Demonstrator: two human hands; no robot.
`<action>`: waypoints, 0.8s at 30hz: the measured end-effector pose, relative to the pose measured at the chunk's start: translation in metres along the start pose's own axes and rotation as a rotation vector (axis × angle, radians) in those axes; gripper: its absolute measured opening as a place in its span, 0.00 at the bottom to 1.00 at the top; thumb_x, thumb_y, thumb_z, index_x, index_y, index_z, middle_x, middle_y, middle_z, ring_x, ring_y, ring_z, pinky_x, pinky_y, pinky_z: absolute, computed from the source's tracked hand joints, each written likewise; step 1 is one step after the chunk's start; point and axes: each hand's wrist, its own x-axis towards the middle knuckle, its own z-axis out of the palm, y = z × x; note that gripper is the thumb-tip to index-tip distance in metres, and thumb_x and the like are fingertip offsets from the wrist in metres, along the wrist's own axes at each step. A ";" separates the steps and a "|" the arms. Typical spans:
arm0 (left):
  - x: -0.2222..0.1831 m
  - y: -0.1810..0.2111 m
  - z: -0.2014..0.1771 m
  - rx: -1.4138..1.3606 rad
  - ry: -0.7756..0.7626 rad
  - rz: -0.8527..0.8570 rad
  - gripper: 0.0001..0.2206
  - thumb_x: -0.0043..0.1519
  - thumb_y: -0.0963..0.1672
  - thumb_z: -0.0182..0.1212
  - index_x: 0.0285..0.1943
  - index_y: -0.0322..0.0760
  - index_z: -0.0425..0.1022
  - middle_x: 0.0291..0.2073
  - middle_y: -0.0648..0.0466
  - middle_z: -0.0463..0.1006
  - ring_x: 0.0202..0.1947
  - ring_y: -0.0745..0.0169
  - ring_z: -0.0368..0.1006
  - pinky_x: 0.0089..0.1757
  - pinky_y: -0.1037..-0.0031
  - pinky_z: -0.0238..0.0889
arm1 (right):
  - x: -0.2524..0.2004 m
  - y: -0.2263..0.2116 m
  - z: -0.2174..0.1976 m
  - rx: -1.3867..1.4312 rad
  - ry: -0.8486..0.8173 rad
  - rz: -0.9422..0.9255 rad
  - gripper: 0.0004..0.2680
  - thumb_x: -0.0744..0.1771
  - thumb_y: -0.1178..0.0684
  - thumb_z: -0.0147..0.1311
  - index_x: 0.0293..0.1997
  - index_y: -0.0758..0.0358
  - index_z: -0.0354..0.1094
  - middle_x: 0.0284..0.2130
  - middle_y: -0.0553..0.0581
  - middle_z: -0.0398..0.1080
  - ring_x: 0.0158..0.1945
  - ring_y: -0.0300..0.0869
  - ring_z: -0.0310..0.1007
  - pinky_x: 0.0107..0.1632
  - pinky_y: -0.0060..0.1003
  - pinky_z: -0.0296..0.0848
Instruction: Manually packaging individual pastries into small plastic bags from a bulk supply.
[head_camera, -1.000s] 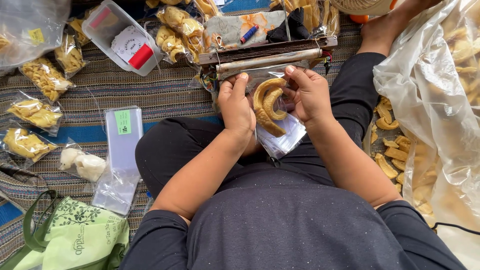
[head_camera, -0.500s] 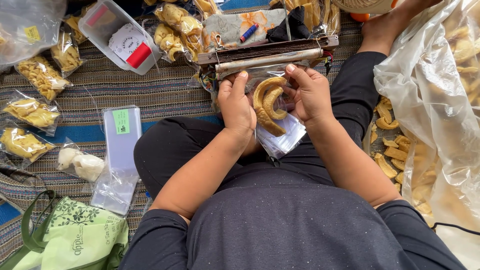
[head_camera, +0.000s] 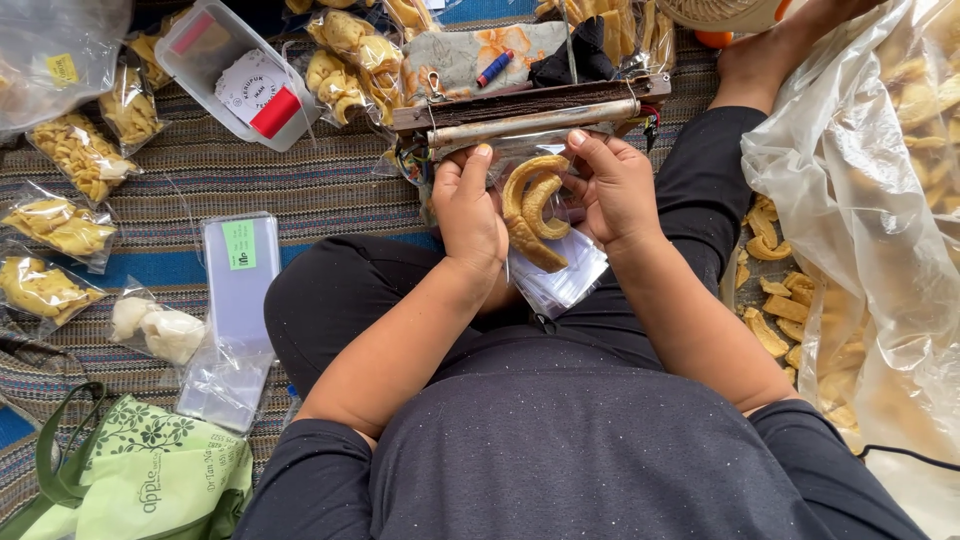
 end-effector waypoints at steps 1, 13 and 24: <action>-0.014 0.015 0.006 -0.001 -0.001 0.000 0.07 0.61 0.41 0.67 0.39 0.35 0.71 0.33 0.53 0.72 0.42 0.60 0.74 0.43 0.63 0.78 | -0.009 -0.002 0.002 -0.001 -0.001 -0.002 0.06 0.64 0.58 0.67 0.40 0.69 0.74 0.28 0.57 0.76 0.34 0.39 0.81 0.38 0.38 0.88; -0.093 0.061 -0.045 0.682 -0.488 0.419 0.03 0.66 0.40 0.63 0.41 0.35 0.75 0.38 0.54 0.74 0.42 0.62 0.72 0.46 0.72 0.67 | -0.095 0.018 -0.028 -0.574 -0.287 -0.702 0.15 0.67 0.47 0.63 0.53 0.65 0.67 0.49 0.60 0.64 0.56 0.47 0.66 0.64 0.47 0.65; -0.115 0.098 -0.038 0.580 -0.322 0.466 0.06 0.69 0.43 0.57 0.39 0.38 0.72 0.36 0.52 0.74 0.41 0.66 0.67 0.45 0.70 0.64 | -0.086 0.036 -0.092 -1.243 -0.238 -1.360 0.08 0.72 0.48 0.56 0.36 0.58 0.69 0.28 0.51 0.69 0.32 0.48 0.72 0.40 0.42 0.70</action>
